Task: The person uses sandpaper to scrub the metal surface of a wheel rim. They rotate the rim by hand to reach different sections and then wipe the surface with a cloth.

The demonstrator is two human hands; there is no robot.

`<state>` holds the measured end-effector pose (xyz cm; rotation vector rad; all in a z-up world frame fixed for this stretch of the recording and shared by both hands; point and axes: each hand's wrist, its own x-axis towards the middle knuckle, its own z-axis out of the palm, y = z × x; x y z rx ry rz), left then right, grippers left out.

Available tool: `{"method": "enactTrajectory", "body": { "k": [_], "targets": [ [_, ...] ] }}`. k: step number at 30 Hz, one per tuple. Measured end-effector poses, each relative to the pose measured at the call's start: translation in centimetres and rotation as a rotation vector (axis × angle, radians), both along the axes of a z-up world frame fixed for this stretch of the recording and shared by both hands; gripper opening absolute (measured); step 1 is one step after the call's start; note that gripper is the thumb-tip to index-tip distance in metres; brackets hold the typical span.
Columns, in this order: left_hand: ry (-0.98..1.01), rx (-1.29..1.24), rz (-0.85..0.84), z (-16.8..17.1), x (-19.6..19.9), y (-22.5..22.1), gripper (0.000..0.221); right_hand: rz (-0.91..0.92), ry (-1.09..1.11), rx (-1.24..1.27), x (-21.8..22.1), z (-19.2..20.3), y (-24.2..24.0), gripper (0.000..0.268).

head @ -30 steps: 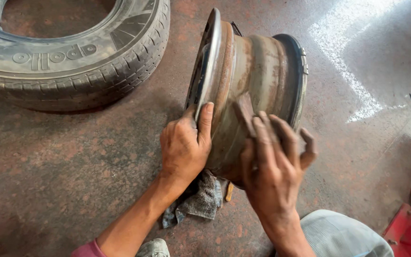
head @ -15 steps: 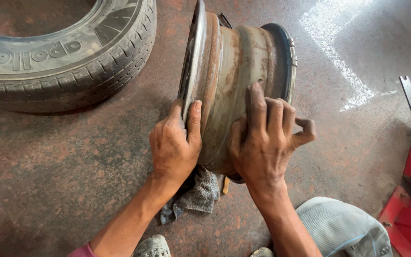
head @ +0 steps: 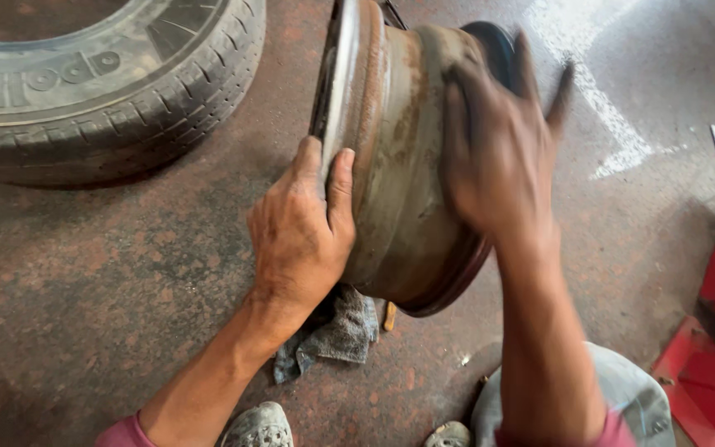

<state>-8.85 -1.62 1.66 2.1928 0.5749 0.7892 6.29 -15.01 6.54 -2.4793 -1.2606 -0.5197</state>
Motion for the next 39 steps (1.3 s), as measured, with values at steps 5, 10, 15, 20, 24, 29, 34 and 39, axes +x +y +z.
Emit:
{"method": "enactTrajectory", "body": {
  "k": [5, 10, 15, 20, 24, 29, 34, 39],
  "targets": [
    [0.015, 0.009, 0.027, 0.7, 0.7, -0.1, 0.03, -0.013, 0.051, 0.228, -7.4, -1.2, -1.4, 0.05],
    [-0.026, 0.038, 0.01, 0.2, 0.3, -0.2, 0.031, -0.101, -0.227, -0.095, -5.9, -2.2, -2.4, 0.041],
    [0.08, -0.04, -0.017, 0.9, 2.7, 0.8, 0.034, -0.134, 0.077, -0.171, 3.3, 1.7, 2.3, 0.038],
    [0.043, -0.062, -0.063, 0.5, 6.0, 2.7, 0.036, -0.363, -0.048, 0.033, -10.6, -5.1, -1.9, 0.043],
    [0.047, -0.04, -0.088, 0.7, 6.4, 3.4, 0.033, -0.389, -0.282, -0.092, -7.5, -6.2, -2.0, 0.04],
    [0.028, -0.015, -0.072, 1.3, 7.6, 3.5, 0.031, -0.135, -0.123, 0.017, 0.7, -3.6, -0.6, 0.04],
    [-0.003, -0.09, -0.082, 0.4, 8.0, 3.8, 0.035, -0.218, -0.123, -0.026, -10.7, -6.0, -1.7, 0.039],
    [-0.184, -0.302, -0.134, -0.9, 6.8, 3.0, 0.057, -0.003, 0.016, 0.125, -3.0, -4.1, 4.0, 0.039]
  ]
}}
